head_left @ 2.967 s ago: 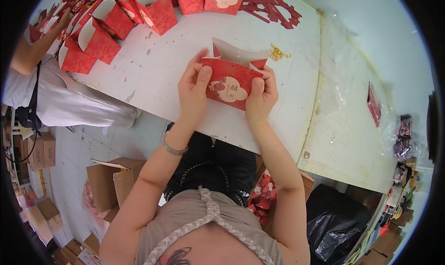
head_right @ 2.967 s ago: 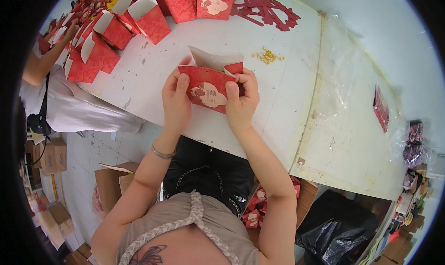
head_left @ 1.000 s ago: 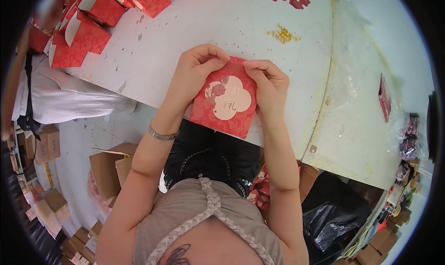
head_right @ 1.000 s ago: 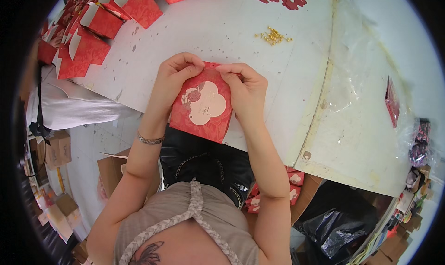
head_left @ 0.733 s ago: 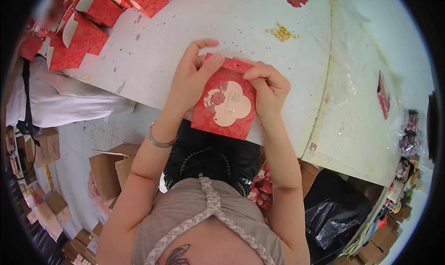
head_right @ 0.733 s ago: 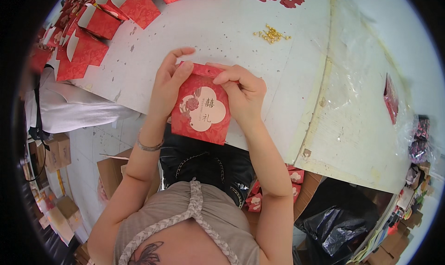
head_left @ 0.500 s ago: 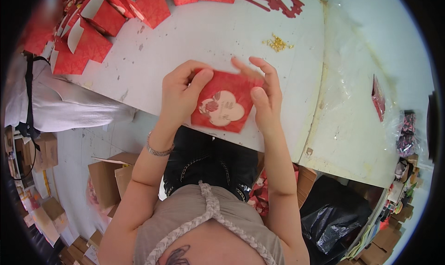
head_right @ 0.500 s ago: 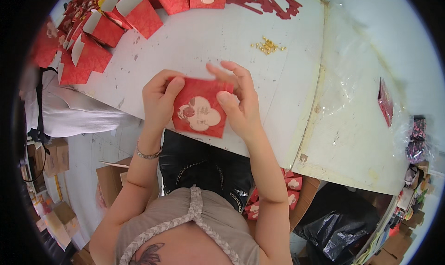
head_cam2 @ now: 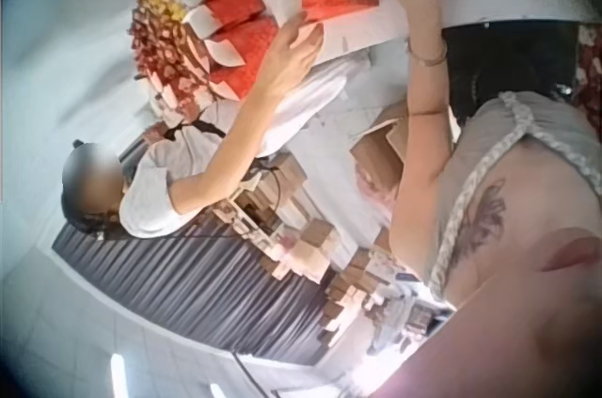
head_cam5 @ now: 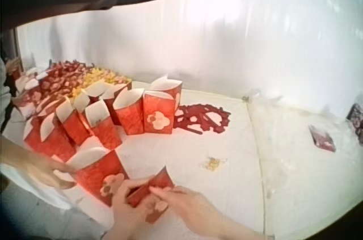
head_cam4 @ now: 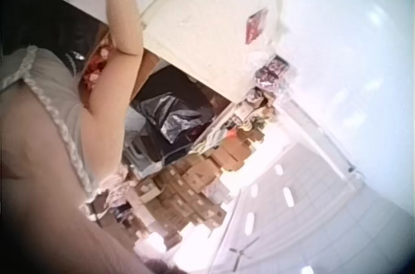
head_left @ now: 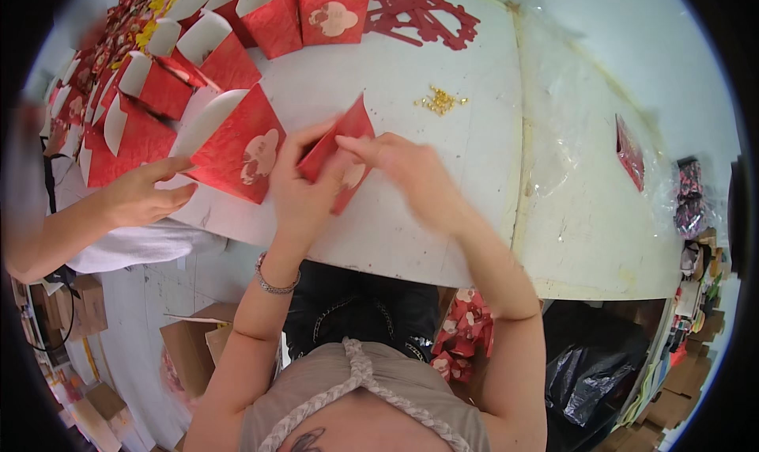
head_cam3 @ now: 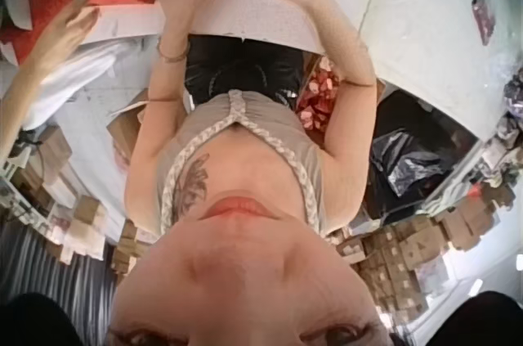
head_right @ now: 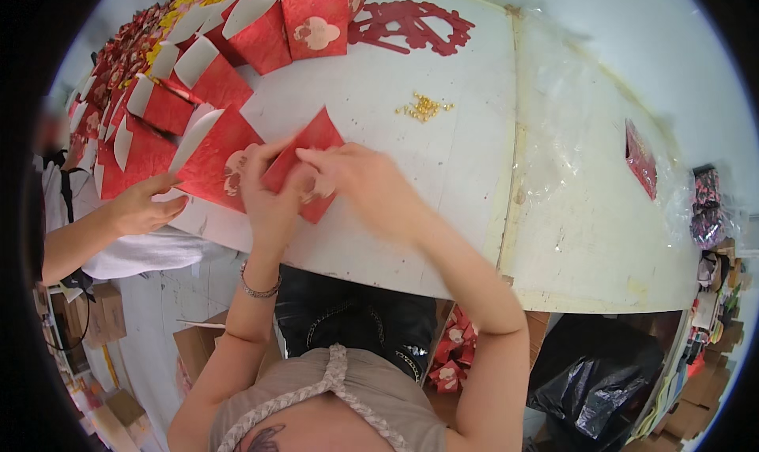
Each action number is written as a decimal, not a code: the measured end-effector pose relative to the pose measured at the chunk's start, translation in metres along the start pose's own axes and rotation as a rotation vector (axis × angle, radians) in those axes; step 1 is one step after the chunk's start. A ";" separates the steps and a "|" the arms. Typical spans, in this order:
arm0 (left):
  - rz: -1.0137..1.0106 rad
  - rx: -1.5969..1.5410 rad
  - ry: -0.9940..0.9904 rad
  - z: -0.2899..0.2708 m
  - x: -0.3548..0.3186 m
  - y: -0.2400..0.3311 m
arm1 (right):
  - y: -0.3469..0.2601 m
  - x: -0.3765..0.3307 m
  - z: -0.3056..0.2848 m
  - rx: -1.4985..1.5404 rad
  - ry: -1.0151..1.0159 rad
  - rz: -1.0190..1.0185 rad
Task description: The person assembles small red paper gift boxes by folding flaps and inserting a red paper strip to secure the closure. They repeatedly pick up flat boxes, fold them into shape, and fasten them with a strip, placing finished boxes on the table.
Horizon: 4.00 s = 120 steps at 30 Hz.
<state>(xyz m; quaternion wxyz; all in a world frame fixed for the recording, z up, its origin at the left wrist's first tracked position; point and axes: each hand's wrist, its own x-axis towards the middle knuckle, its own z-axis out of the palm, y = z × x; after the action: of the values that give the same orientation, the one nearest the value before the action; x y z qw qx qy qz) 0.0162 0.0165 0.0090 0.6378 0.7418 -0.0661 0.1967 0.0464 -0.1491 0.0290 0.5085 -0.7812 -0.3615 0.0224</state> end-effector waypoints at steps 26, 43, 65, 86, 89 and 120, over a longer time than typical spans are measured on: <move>0.036 -0.086 -0.067 0.011 0.011 -0.023 | -0.005 -0.011 0.000 -0.377 0.610 0.128; 0.064 0.066 -0.070 0.011 0.005 -0.011 | 0.133 -0.031 -0.096 -0.794 0.453 0.385; 0.415 -0.020 -0.137 0.008 -0.004 -0.023 | -0.017 -0.022 0.007 -0.338 0.369 -0.004; 0.271 0.461 -0.338 0.000 0.031 0.042 | -0.006 -0.038 0.004 -0.407 0.368 -0.333; 0.536 0.615 -0.579 -0.007 0.043 0.045 | -0.005 -0.043 0.006 -0.385 0.379 -0.360; 0.066 0.089 -0.468 -0.018 -0.002 0.034 | -0.001 -0.048 0.016 -0.279 0.488 -0.292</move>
<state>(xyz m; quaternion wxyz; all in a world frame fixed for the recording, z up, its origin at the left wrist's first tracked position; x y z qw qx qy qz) -0.0012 0.0281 0.0412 0.5648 0.7920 -0.2277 0.0428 0.0041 -0.1648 0.0067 0.4659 -0.7657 -0.3366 -0.2887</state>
